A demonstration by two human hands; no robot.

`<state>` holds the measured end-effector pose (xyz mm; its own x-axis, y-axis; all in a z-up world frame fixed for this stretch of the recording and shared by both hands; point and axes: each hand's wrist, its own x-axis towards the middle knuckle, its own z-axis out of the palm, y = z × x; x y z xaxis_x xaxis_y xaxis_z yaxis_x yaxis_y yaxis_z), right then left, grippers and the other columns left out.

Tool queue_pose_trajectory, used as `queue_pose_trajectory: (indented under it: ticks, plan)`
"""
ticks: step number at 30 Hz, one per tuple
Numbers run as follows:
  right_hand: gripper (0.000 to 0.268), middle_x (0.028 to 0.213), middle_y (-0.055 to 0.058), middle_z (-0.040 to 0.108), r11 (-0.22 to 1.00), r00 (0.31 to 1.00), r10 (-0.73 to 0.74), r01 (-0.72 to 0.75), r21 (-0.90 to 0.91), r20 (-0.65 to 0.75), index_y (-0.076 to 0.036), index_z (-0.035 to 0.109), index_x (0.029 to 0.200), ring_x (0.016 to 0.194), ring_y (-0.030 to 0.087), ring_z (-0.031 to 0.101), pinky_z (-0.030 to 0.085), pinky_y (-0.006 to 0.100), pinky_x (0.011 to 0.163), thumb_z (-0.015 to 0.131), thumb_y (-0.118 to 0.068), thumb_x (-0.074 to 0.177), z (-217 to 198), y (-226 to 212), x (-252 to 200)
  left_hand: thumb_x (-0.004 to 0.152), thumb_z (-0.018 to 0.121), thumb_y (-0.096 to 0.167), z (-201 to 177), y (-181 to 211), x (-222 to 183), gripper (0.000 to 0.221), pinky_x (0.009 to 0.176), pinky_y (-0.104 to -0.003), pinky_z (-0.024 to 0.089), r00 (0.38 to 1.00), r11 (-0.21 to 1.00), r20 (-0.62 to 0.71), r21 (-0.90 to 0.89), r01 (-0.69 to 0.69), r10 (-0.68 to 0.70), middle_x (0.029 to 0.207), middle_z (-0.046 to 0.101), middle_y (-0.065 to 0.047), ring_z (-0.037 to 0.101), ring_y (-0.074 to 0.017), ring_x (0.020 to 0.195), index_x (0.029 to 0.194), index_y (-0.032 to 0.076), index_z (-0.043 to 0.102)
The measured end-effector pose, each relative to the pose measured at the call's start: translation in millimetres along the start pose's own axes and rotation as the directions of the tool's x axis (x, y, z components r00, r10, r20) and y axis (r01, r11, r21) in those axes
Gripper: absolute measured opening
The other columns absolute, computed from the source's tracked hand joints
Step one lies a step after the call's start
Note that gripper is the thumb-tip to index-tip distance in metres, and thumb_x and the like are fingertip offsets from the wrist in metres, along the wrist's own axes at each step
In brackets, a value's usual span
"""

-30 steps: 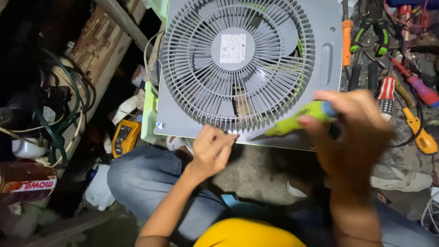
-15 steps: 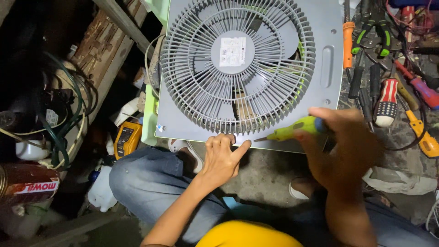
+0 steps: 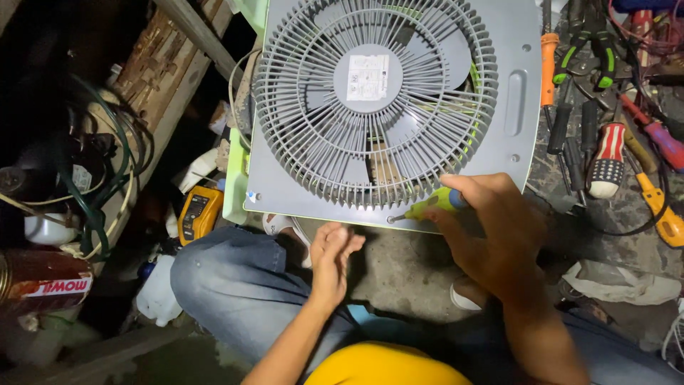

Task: Repairing a box fan by unscrewing the housing with a screwdriver

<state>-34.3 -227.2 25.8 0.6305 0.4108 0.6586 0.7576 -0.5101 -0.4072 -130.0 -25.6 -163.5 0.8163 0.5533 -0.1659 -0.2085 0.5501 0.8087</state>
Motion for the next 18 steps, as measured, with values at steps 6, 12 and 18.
queue_pose_trajectory:
  ticks: [6, 12, 18]
  plan:
    - [0.038, 0.112, 0.017, 0.072, 1.000, 0.999, 0.022, -0.022, -0.008, 0.032, -0.003, 0.067, 0.123, 0.098, 0.031, 0.068, 0.053, 0.040, 0.089, 0.078, -0.026, 0.095, 6.0, 7.6, -5.6, 0.097, 0.067, 0.024, 0.7, 9.6, 23.3, 0.017, 0.093, -0.046, 0.062, 0.938, 0.933, -0.001, -0.101, 0.345, -0.347, 0.100, 0.077, -0.025, 0.077, -0.0372, 0.095, 0.089, 0.012, 0.060]
    - [0.039, 0.112, 0.015, 0.071, 1.000, 0.999, 0.012, -0.012, -0.011, 0.048, -0.003, 0.066, 0.124, 0.100, 0.031, 0.067, 0.053, 0.039, 0.089, 0.075, -0.030, 0.097, 7.2, 8.5, -4.5, 0.096, 0.069, 0.015, -3.8, 4.3, 28.2, 0.022, 0.093, -0.050, 0.063, 0.935, 0.934, -0.064, -0.104, 0.342, -0.349, 0.090, 0.076, -0.012, 0.077, -0.0355, 0.091, 0.077, 0.013, 0.059]
    - [0.036, 0.121, 0.014, 0.071, 0.973, 0.972, -0.204, 0.189, 0.130, 0.119, -0.004, 0.064, 0.128, 0.100, 0.026, 0.073, 0.057, 0.037, 0.087, 0.076, -0.018, 0.097, 0.7, -0.1, 12.1, 0.096, 0.069, 0.015, 2.0, 7.5, 28.4, 0.016, 0.093, -0.049, 0.064, 0.950, 0.948, -0.039, -0.093, 0.304, -0.309, 0.095, 0.078, -0.016, 0.077, -0.0302, 0.089, 0.081, 0.009, 0.066]
